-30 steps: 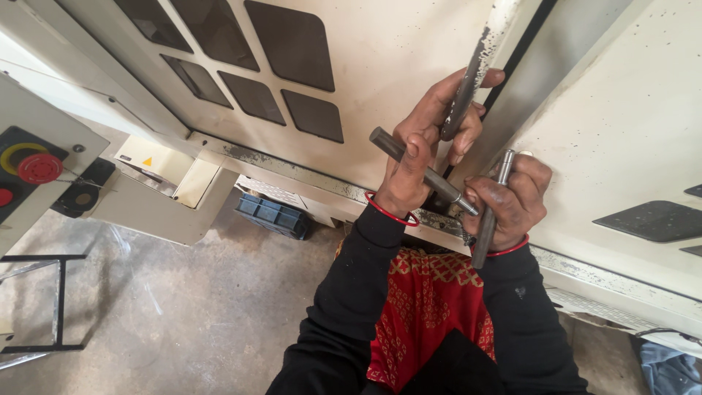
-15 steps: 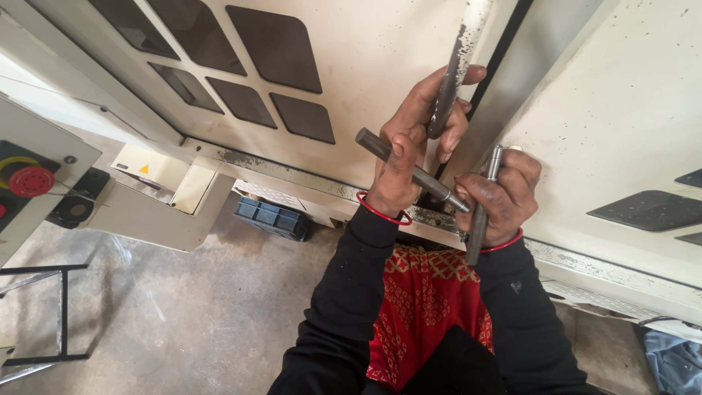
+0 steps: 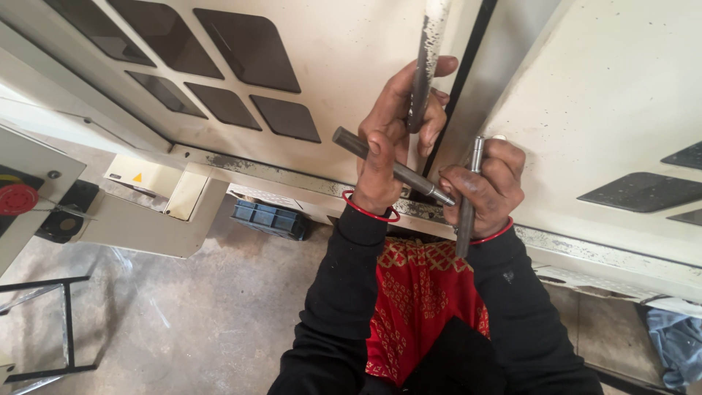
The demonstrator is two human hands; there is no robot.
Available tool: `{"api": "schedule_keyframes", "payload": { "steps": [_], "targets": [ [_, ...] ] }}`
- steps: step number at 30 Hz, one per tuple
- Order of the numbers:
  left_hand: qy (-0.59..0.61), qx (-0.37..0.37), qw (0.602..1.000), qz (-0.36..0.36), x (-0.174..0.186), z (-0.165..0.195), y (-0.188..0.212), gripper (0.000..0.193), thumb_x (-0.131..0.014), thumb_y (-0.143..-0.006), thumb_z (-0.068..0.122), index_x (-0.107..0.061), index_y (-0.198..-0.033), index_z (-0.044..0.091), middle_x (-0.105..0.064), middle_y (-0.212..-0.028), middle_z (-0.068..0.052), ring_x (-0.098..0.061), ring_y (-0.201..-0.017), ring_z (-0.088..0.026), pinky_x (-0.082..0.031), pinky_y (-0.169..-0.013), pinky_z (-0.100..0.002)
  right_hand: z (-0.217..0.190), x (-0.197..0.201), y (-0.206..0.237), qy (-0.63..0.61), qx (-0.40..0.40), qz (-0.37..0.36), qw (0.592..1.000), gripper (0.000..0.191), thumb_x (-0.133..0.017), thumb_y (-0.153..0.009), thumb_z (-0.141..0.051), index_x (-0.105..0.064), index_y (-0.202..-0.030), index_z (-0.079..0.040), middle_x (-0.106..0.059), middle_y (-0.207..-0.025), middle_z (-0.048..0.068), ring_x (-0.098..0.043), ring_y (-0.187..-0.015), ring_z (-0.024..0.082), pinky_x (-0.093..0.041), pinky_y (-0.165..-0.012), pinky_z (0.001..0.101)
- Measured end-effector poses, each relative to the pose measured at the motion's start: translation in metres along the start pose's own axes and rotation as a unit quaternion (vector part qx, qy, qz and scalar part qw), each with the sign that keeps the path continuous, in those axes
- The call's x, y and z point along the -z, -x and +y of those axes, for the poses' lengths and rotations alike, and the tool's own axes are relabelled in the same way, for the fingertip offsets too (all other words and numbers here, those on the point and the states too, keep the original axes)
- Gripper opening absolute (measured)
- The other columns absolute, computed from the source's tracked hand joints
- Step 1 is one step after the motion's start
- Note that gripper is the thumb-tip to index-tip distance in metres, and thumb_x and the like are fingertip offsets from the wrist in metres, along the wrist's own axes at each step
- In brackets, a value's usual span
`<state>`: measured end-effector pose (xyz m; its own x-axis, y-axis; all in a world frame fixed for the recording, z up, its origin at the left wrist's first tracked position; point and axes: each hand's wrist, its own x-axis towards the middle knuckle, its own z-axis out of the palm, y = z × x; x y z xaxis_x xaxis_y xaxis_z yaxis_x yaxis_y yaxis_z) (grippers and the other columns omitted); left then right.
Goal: The person wipes the exterior of a large industrial machine with a red cloth, then uses two metal rods to open a side panel. They reach inside to adjust internal components and then close the panel.
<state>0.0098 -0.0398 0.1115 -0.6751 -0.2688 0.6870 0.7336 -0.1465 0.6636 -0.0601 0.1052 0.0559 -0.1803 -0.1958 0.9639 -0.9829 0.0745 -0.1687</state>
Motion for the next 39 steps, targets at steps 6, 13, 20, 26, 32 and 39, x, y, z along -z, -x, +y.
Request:
{"api": "schedule_keyframes", "payload": {
  "steps": [6,13,20,26,32,39],
  "targets": [
    [-0.002,0.006,1.000,0.008,-0.0015,0.0031,0.0020,0.103,-0.040,-0.100,0.082,-0.039,-0.155,-0.005,-0.053,-0.142,-0.011,-0.053,-0.078,-0.008,-0.047,-0.088,-0.026,-0.0008,0.0009,-0.0003,-0.004,0.004,-0.006,1.000,0.014,-0.080,-0.093,-0.026,-0.075,-0.095,-0.013,-0.044,-0.079,0.004,-0.055,-0.101,0.029,-0.051,-0.089,0.0467],
    [-0.002,0.003,1.000,0.011,-0.0021,0.0037,0.0007,0.104,-0.040,-0.099,0.083,-0.038,-0.155,-0.005,-0.053,-0.147,-0.012,-0.053,-0.077,-0.008,-0.048,-0.085,-0.025,0.0017,0.0011,0.0010,-0.002,0.002,-0.012,1.000,0.014,-0.081,-0.091,-0.025,-0.076,-0.096,-0.013,-0.043,-0.078,0.003,-0.055,-0.102,0.028,-0.051,-0.090,0.0464],
    [0.004,0.003,1.000,0.009,-0.0017,0.0008,0.0012,0.105,-0.039,-0.098,0.084,-0.039,-0.155,-0.005,-0.053,-0.145,-0.012,-0.053,-0.077,-0.008,-0.048,-0.085,-0.025,0.0043,0.0006,0.0025,-0.006,0.007,-0.007,1.000,0.014,-0.082,-0.091,-0.025,-0.076,-0.096,-0.014,-0.043,-0.077,0.003,-0.055,-0.101,0.028,-0.051,-0.090,0.0467],
    [0.011,0.005,1.000,0.006,-0.0010,-0.0018,0.0005,0.107,-0.039,-0.097,0.085,-0.039,-0.155,-0.006,-0.051,-0.143,-0.012,-0.053,-0.077,-0.008,-0.047,-0.088,-0.025,0.0035,0.0019,0.0020,-0.006,0.005,-0.008,1.000,0.013,-0.081,-0.092,-0.025,-0.076,-0.097,-0.014,-0.043,-0.077,0.003,-0.055,-0.102,0.028,-0.051,-0.090,0.0466],
    [0.004,0.000,1.000,0.003,0.0009,-0.0014,-0.0001,0.107,-0.039,-0.097,0.085,-0.037,-0.156,-0.004,-0.052,-0.150,-0.013,-0.054,-0.077,-0.008,-0.048,-0.084,-0.025,0.0023,0.0002,0.0017,-0.004,0.004,-0.006,1.000,0.014,-0.080,-0.094,-0.026,-0.076,-0.097,-0.014,-0.043,-0.077,0.003,-0.055,-0.102,0.027,-0.052,-0.089,0.0458],
    [0.004,-0.004,1.000,0.002,0.0007,-0.0011,-0.0004,0.106,-0.039,-0.098,0.084,-0.038,-0.156,-0.004,-0.052,-0.148,-0.013,-0.054,-0.077,-0.008,-0.048,-0.085,-0.025,0.0019,-0.0001,0.0005,0.000,0.008,-0.004,1.000,0.014,-0.080,-0.094,-0.027,-0.076,-0.096,-0.014,-0.044,-0.078,0.003,-0.056,-0.102,0.027,-0.052,-0.090,0.0464]
  ]
}}
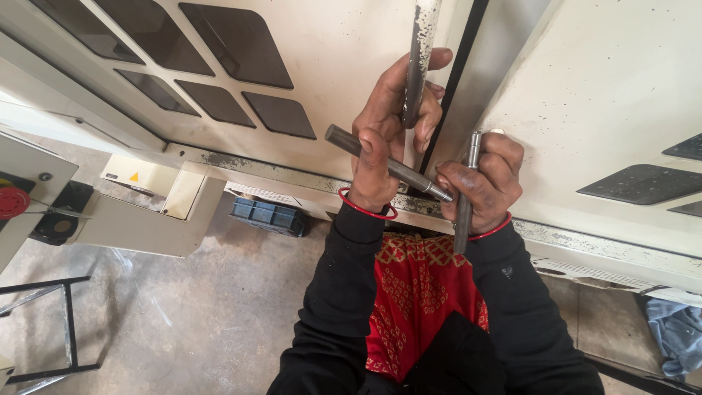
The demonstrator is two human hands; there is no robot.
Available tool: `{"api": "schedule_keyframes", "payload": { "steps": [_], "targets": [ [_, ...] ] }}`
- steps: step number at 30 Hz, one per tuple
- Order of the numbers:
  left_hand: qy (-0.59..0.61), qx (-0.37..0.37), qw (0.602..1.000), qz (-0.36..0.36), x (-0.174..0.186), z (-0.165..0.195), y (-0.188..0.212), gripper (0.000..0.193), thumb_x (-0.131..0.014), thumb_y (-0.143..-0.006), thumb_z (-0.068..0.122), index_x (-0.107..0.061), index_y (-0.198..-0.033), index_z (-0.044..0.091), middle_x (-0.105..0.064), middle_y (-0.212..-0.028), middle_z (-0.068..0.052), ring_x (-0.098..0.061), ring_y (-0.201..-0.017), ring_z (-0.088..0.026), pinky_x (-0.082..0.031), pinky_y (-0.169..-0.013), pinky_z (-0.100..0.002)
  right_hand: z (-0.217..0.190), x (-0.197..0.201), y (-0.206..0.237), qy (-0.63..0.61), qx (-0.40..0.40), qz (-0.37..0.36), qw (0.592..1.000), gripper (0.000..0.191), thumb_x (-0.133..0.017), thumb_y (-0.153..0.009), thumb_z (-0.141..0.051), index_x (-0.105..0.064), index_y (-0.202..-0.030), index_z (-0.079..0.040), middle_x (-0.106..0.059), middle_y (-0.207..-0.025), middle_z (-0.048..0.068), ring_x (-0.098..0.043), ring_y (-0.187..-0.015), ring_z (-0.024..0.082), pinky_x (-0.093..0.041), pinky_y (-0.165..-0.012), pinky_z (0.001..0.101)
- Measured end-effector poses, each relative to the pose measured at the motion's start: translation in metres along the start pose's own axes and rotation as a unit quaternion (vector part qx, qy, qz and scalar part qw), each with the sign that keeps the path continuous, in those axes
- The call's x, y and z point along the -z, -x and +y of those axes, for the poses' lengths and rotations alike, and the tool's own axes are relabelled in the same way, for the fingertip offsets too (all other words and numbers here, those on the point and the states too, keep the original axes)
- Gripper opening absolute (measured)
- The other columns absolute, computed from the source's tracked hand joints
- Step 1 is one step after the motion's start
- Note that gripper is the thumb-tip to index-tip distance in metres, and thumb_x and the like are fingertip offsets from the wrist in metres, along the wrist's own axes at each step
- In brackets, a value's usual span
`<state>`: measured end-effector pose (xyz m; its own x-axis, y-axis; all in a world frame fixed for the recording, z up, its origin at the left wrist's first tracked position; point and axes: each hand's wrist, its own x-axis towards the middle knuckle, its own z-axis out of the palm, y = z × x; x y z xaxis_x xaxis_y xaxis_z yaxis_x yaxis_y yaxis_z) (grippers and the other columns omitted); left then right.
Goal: The person wipes the exterior of a large industrial machine with a red cloth, then uses two metal rods to open a side panel. They reach inside to adjust internal components and then close the panel.
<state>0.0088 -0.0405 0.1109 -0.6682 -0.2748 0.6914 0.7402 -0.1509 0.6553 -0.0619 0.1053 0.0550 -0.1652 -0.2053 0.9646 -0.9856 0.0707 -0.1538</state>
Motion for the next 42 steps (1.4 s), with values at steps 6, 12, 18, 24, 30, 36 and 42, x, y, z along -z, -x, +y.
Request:
{"api": "schedule_keyframes", "payload": {
  "steps": [6,12,18,24,30,36,42],
  "targets": [
    [-0.005,0.004,1.000,-0.001,-0.0009,0.0019,0.0009,0.105,-0.039,-0.098,0.084,-0.039,-0.156,-0.004,-0.051,-0.143,-0.011,-0.052,-0.076,-0.008,-0.048,-0.087,-0.024,-0.0002,0.0000,-0.0001,-0.003,0.002,0.002,1.000,0.015,-0.080,-0.094,-0.027,-0.076,-0.096,-0.013,-0.042,-0.078,0.004,-0.055,-0.103,0.028,-0.053,-0.089,0.0468],
    [-0.001,0.006,1.000,0.002,-0.0019,0.0024,0.0019,0.106,-0.040,-0.097,0.084,-0.038,-0.156,-0.004,-0.051,-0.148,-0.012,-0.053,-0.077,-0.008,-0.049,-0.082,-0.024,-0.0006,-0.0003,0.0021,-0.004,-0.001,0.004,1.000,0.014,-0.080,-0.093,-0.027,-0.076,-0.095,-0.014,-0.042,-0.078,0.003,-0.055,-0.102,0.027,-0.052,-0.088,0.0460],
    [0.003,0.010,1.000,0.003,-0.0025,0.0035,0.0015,0.106,-0.041,-0.097,0.084,-0.039,-0.155,-0.004,-0.051,-0.148,-0.012,-0.053,-0.077,-0.008,-0.048,-0.081,-0.024,0.0005,-0.0005,0.0022,-0.005,0.005,0.007,1.000,0.014,-0.080,-0.094,-0.028,-0.076,-0.097,-0.014,-0.041,-0.078,0.003,-0.054,-0.102,0.027,-0.053,-0.089,0.0464],
    [-0.024,0.009,1.000,0.005,-0.0026,0.0035,0.0005,0.107,-0.038,-0.097,0.085,-0.040,-0.154,-0.005,-0.055,-0.142,-0.015,-0.054,-0.075,-0.008,-0.048,-0.089,-0.026,-0.0022,0.0006,0.0001,-0.010,-0.003,0.004,1.000,0.016,-0.081,-0.093,-0.028,-0.075,-0.097,-0.014,-0.043,-0.078,0.003,-0.054,-0.103,0.027,-0.051,-0.088,0.0462],
    [-0.020,0.002,1.000,-0.003,-0.0010,0.0025,0.0002,0.102,-0.038,-0.099,0.082,-0.038,-0.156,-0.002,-0.052,-0.147,-0.014,-0.054,-0.076,-0.007,-0.048,-0.088,-0.025,-0.0031,0.0028,-0.0022,0.005,-0.003,-0.007,1.000,0.013,-0.080,-0.094,-0.026,-0.075,-0.098,-0.015,-0.043,-0.079,0.004,-0.054,-0.103,0.028,-0.050,-0.088,0.0471],
    [-0.026,0.009,1.000,0.003,-0.0017,0.0032,0.0006,0.104,-0.037,-0.098,0.083,-0.038,-0.155,-0.003,-0.052,-0.147,-0.016,-0.054,-0.074,-0.008,-0.048,-0.089,-0.026,-0.0016,0.0036,-0.0008,-0.002,-0.005,-0.014,1.000,0.013,-0.081,-0.095,-0.025,-0.075,-0.098,-0.015,-0.045,-0.081,0.004,-0.054,-0.103,0.028,-0.050,-0.089,0.0474],
    [-0.019,0.007,1.000,-0.001,-0.0008,0.0021,0.0008,0.101,-0.038,-0.100,0.082,-0.038,-0.157,-0.001,-0.052,-0.144,-0.015,-0.051,-0.071,-0.007,-0.048,-0.089,-0.025,0.0009,0.0024,0.0000,-0.007,-0.001,-0.011,1.000,0.013,-0.082,-0.093,-0.024,-0.074,-0.097,-0.014,-0.044,-0.080,0.003,-0.054,-0.103,0.028,-0.049,-0.087,0.0470]
  ]
}}
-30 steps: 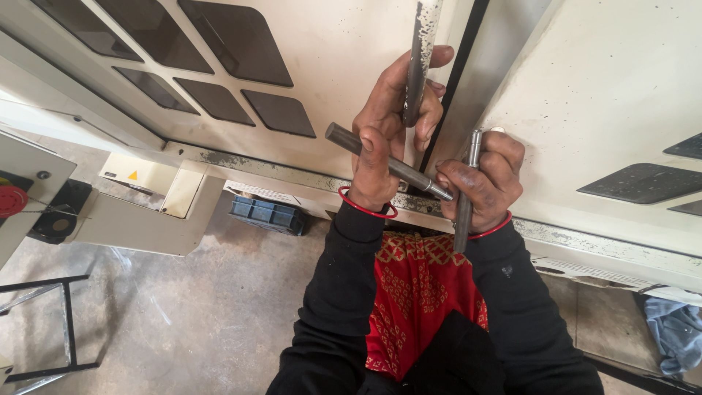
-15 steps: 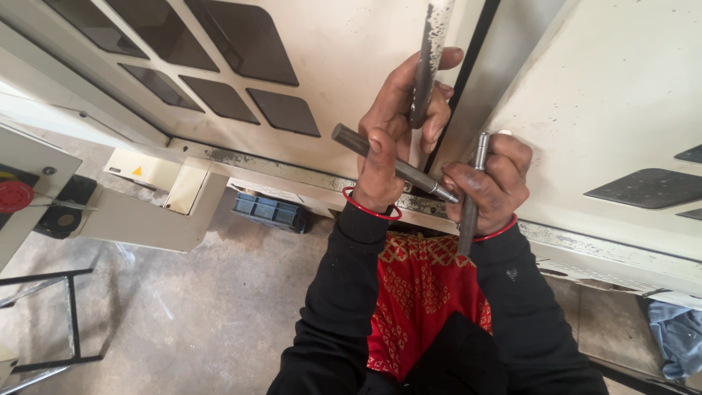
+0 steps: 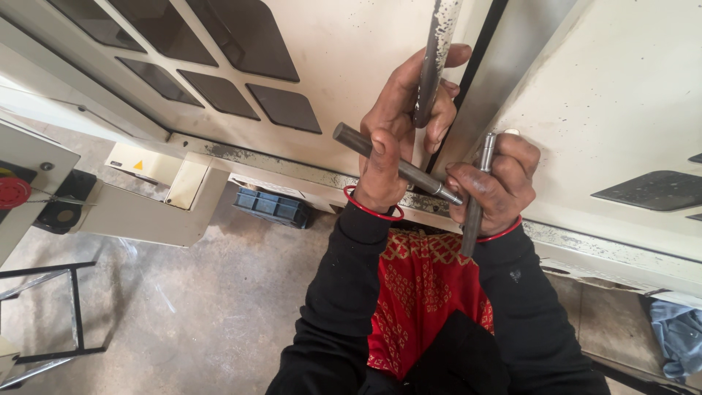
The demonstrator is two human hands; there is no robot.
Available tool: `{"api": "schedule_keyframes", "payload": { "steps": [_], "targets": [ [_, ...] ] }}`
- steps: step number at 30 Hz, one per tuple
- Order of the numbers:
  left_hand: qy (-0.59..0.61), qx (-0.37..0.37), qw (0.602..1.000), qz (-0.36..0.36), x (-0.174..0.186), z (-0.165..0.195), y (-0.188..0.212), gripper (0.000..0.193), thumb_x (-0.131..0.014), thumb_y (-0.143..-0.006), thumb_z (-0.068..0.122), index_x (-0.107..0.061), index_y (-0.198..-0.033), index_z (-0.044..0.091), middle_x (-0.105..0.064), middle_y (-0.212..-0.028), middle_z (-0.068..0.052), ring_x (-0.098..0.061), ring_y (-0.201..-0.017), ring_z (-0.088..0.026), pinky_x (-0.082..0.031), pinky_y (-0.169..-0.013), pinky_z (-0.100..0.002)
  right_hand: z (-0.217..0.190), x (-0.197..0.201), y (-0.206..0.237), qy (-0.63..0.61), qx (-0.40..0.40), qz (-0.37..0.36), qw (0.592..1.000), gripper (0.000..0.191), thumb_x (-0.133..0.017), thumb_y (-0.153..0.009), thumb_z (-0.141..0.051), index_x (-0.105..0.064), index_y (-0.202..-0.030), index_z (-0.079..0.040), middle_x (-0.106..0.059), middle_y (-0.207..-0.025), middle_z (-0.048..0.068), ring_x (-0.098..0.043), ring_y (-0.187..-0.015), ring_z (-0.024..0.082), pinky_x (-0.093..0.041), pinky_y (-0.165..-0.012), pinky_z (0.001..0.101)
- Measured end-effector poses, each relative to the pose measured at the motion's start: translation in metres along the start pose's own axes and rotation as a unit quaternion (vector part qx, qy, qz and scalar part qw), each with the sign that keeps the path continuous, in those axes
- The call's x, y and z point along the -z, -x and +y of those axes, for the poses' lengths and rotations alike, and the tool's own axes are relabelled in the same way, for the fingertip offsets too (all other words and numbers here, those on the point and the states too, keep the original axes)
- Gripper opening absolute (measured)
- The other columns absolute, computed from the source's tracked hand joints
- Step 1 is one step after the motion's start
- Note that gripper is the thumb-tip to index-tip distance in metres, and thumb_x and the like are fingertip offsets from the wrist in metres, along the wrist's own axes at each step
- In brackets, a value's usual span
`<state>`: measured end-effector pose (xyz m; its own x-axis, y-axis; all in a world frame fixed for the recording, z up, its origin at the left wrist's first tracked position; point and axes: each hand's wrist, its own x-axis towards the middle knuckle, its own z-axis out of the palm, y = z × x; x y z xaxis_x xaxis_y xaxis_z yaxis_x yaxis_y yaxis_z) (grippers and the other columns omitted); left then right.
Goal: The person wipes the exterior of a large industrial machine with a red cloth, then uses two metal rods to open a side panel. They reach inside to adjust internal components and then close the panel.
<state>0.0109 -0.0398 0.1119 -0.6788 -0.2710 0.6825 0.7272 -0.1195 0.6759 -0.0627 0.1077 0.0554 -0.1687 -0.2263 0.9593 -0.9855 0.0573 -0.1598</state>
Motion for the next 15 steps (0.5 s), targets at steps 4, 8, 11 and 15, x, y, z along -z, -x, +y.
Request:
{"api": "schedule_keyframes", "payload": {
  "steps": [4,8,11,15],
  "targets": [
    [0.003,0.002,1.000,-0.001,0.0018,-0.0024,0.0006,0.101,-0.039,-0.099,0.082,-0.038,-0.157,-0.001,-0.052,-0.145,-0.014,-0.051,-0.071,-0.007,-0.048,-0.087,-0.025,0.0002,-0.0001,0.0016,-0.006,0.001,0.000,1.000,0.013,-0.082,-0.093,-0.024,-0.075,-0.100,-0.015,-0.045,-0.081,0.003,-0.053,-0.105,0.027,-0.050,-0.088,0.0470],
    [-0.001,0.003,1.000,-0.001,0.0018,-0.0017,0.0011,0.101,-0.038,-0.100,0.082,-0.039,-0.156,-0.001,-0.052,-0.144,-0.013,-0.052,-0.072,-0.007,-0.048,-0.085,-0.024,0.0001,0.0009,0.0022,-0.006,-0.005,-0.006,1.000,0.013,-0.083,-0.094,-0.022,-0.074,-0.101,-0.016,-0.046,-0.083,0.004,-0.053,-0.105,0.027,-0.050,-0.088,0.0464],
    [-0.001,0.002,1.000,0.000,0.0005,-0.0007,0.0005,0.101,-0.039,-0.100,0.082,-0.039,-0.156,-0.002,-0.052,-0.143,-0.013,-0.054,-0.075,-0.007,-0.048,-0.085,-0.024,0.0002,0.0007,0.0018,-0.003,-0.003,-0.002,1.000,0.012,-0.083,-0.094,-0.022,-0.075,-0.100,-0.016,-0.045,-0.082,0.004,-0.053,-0.105,0.027,-0.050,-0.088,0.0466],
    [-0.006,0.005,1.000,0.004,0.0000,-0.0004,-0.0004,0.102,-0.039,-0.099,0.082,-0.039,-0.156,-0.003,-0.052,-0.143,-0.013,-0.054,-0.075,-0.007,-0.049,-0.087,-0.025,0.0005,-0.0008,0.0010,-0.003,0.003,0.001,1.000,0.014,-0.083,-0.093,-0.023,-0.074,-0.100,-0.015,-0.044,-0.081,0.003,-0.053,-0.104,0.028,-0.049,-0.088,0.0474]
  ]
}}
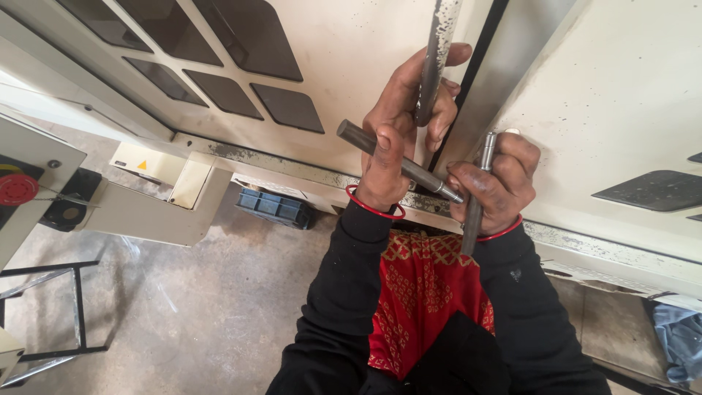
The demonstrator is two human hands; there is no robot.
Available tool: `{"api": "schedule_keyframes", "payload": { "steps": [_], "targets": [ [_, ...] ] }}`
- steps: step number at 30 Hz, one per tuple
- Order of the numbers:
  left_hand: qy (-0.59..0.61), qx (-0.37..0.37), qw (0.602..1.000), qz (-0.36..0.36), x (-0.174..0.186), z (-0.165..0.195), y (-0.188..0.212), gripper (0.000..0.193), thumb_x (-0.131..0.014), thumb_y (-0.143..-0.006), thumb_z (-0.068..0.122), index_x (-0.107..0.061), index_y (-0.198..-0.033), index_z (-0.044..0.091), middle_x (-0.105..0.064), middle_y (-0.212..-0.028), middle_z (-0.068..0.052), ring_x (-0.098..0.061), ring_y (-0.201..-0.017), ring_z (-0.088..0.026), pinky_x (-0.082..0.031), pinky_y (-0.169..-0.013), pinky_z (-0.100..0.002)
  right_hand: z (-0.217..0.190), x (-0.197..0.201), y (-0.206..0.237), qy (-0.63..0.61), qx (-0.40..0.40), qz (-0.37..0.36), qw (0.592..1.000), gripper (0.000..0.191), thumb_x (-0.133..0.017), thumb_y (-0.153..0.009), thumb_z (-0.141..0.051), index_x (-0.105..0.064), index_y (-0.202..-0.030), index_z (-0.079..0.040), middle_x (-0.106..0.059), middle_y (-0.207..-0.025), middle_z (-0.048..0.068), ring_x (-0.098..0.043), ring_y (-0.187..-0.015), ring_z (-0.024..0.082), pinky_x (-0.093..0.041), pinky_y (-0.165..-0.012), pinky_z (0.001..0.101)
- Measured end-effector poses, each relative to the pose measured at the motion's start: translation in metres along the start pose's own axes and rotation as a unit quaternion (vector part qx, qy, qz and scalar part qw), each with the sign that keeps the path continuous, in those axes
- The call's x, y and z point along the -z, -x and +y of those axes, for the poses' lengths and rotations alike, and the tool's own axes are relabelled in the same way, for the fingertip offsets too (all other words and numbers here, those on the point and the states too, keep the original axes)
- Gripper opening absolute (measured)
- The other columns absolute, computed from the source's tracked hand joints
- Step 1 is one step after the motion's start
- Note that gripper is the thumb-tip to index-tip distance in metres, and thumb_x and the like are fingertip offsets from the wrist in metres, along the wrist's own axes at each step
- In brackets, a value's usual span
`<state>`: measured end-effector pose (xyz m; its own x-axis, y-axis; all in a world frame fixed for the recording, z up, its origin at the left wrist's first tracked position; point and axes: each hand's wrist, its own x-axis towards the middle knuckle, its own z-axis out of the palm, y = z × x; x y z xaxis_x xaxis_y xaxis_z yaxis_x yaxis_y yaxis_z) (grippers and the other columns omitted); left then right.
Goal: The person wipes the exterior of a large industrial machine with a red cloth, then uses two metal rods to open a side panel. They reach inside to adjust internal components and then close the panel.
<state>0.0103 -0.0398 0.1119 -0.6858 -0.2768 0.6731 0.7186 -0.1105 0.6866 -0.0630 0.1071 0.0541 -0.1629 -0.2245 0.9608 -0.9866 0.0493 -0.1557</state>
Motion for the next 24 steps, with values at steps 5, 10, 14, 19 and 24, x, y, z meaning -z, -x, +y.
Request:
{"api": "schedule_keyframes", "payload": {
  "steps": [5,10,14,19,24],
  "targets": [
    [-0.005,-0.004,1.000,0.003,-0.0005,0.0000,0.0002,0.103,-0.040,-0.099,0.082,-0.039,-0.155,-0.004,-0.055,-0.143,-0.013,-0.054,-0.075,-0.008,-0.049,-0.087,-0.026,0.0004,-0.0015,-0.0011,0.004,0.007,0.009,1.000,0.013,-0.082,-0.094,-0.025,-0.074,-0.098,-0.015,-0.043,-0.079,0.004,-0.054,-0.103,0.028,-0.049,-0.087,0.0476],
    [-0.009,-0.006,1.000,0.003,-0.0013,0.0013,-0.0009,0.103,-0.039,-0.099,0.083,-0.040,-0.154,-0.004,-0.057,-0.140,-0.011,-0.054,-0.074,-0.007,-0.049,-0.089,-0.026,-0.0001,-0.0009,-0.0027,0.001,0.011,0.010,1.000,0.013,-0.081,-0.095,-0.025,-0.075,-0.098,-0.014,-0.042,-0.079,0.003,-0.054,-0.103,0.029,-0.049,-0.088,0.0483],
    [-0.006,-0.002,1.000,0.007,-0.0019,0.0021,-0.0010,0.104,-0.040,-0.098,0.083,-0.040,-0.154,-0.005,-0.057,-0.138,-0.012,-0.053,-0.074,-0.008,-0.048,-0.090,-0.027,-0.0013,-0.0010,-0.0030,0.003,0.007,0.009,1.000,0.013,-0.081,-0.094,-0.025,-0.075,-0.098,-0.014,-0.041,-0.079,0.004,-0.053,-0.102,0.028,-0.049,-0.087,0.0476],
    [-0.002,-0.007,1.000,0.008,-0.0026,0.0014,0.0011,0.102,-0.041,-0.100,0.081,-0.040,-0.155,-0.004,-0.055,-0.138,-0.011,-0.054,-0.073,-0.008,-0.047,-0.092,-0.027,-0.0019,-0.0008,-0.0023,0.003,0.006,0.009,1.000,0.014,-0.082,-0.094,-0.025,-0.075,-0.099,-0.014,-0.041,-0.079,0.003,-0.053,-0.102,0.028,-0.050,-0.087,0.0473],
    [-0.002,-0.007,1.000,0.004,-0.0018,0.0006,0.0012,0.100,-0.040,-0.100,0.081,-0.040,-0.156,-0.002,-0.055,-0.139,-0.009,-0.054,-0.074,-0.008,-0.048,-0.093,-0.027,-0.0021,-0.0007,-0.0017,0.003,0.000,0.007,1.000,0.014,-0.082,-0.094,-0.025,-0.075,-0.099,-0.014,-0.041,-0.080,0.004,-0.053,-0.103,0.028,-0.050,-0.087,0.0469]
  ]
}}
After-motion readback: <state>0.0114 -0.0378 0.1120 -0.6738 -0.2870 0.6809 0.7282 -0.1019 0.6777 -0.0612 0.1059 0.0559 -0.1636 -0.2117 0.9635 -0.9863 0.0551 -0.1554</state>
